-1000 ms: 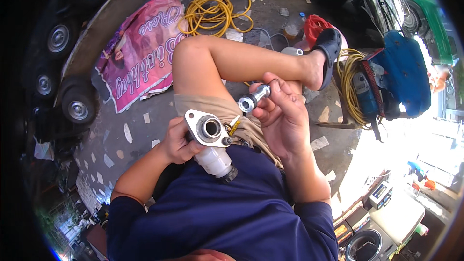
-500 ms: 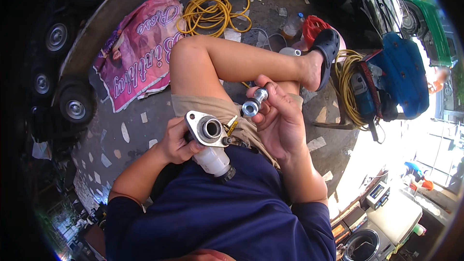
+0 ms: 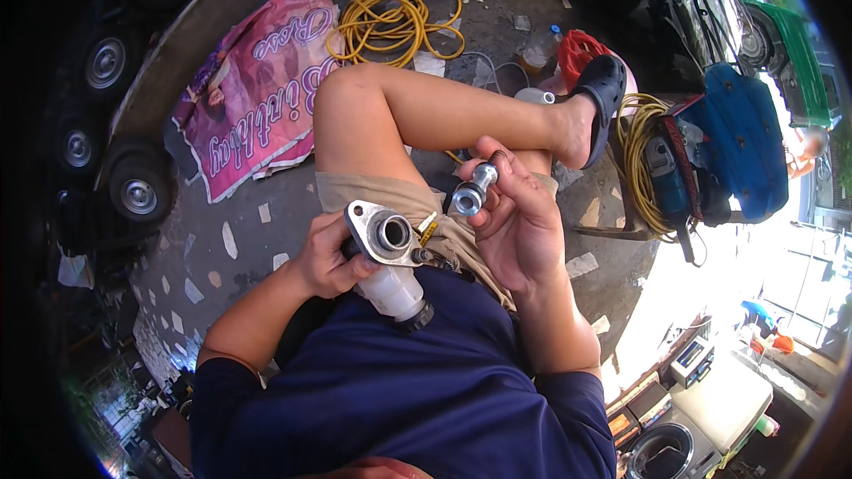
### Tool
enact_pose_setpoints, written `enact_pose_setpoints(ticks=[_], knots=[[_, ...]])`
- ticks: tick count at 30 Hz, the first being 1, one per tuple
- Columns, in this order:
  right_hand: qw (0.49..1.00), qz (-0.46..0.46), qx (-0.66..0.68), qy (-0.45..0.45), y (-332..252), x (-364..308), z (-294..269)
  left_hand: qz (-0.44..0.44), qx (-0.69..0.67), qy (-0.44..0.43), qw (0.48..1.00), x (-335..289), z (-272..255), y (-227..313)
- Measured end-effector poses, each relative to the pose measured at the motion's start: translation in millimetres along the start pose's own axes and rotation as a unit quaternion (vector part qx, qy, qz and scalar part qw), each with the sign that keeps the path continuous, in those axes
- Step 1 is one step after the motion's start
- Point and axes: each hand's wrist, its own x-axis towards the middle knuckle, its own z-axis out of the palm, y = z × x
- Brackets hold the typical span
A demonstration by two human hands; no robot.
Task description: Disassembling and assembling the internal components of a vehicle brake master cylinder.
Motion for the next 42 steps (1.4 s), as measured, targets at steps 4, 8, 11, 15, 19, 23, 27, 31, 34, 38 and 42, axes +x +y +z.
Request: enact_pose_setpoints(ticks=[4, 8, 11, 15, 19, 23, 27, 31, 34, 38, 42], knots=[[0.999, -0.036, -0.036, -0.015, 0, 1, -1, 0.002, 0.001, 0.003, 1.000, 1, 0, -1], [0.968, -0.154, -0.197, -0.025, 7, -4, 11, 0.004, 0.005, 0.016, 1.000, 1, 3, -4], [0.935, -0.206, -0.288, -0.014, 10, -6, 16, 0.012, 0.012, 0.032, 0.999, 1, 4, -4], [0.895, -0.243, -0.374, -0.024, 14, -11, 21, 0.007, 0.017, 0.037, 0.999, -1, 3, -4], [0.882, -0.251, -0.398, -0.027, 18, -16, 20, -0.014, 0.016, 0.002, 1.000, -2, 0, -3], [0.861, -0.258, -0.436, -0.044, 20, -18, 20, -0.013, 0.010, -0.004, 1.000, 1, 3, -6], [0.845, -0.274, -0.455, -0.063, 25, -14, 14, -0.008, 0.005, -0.008, 1.000, 2, 2, -7], [0.776, -0.319, -0.532, -0.116, 22, -10, 12, -0.021, 0.015, -0.005, 1.000, 4, 3, -3], [0.766, -0.326, -0.538, -0.130, 23, -8, 11, -0.022, 0.021, -0.007, 1.000, 4, 3, -4], [0.795, -0.306, -0.513, -0.103, 25, -10, 16, -0.034, 0.014, -0.001, 0.999, 6, 3, 1], [0.789, -0.296, -0.527, -0.111, 21, -9, 14, -0.022, 0.031, -0.001, 0.999, 4, 2, -2]])
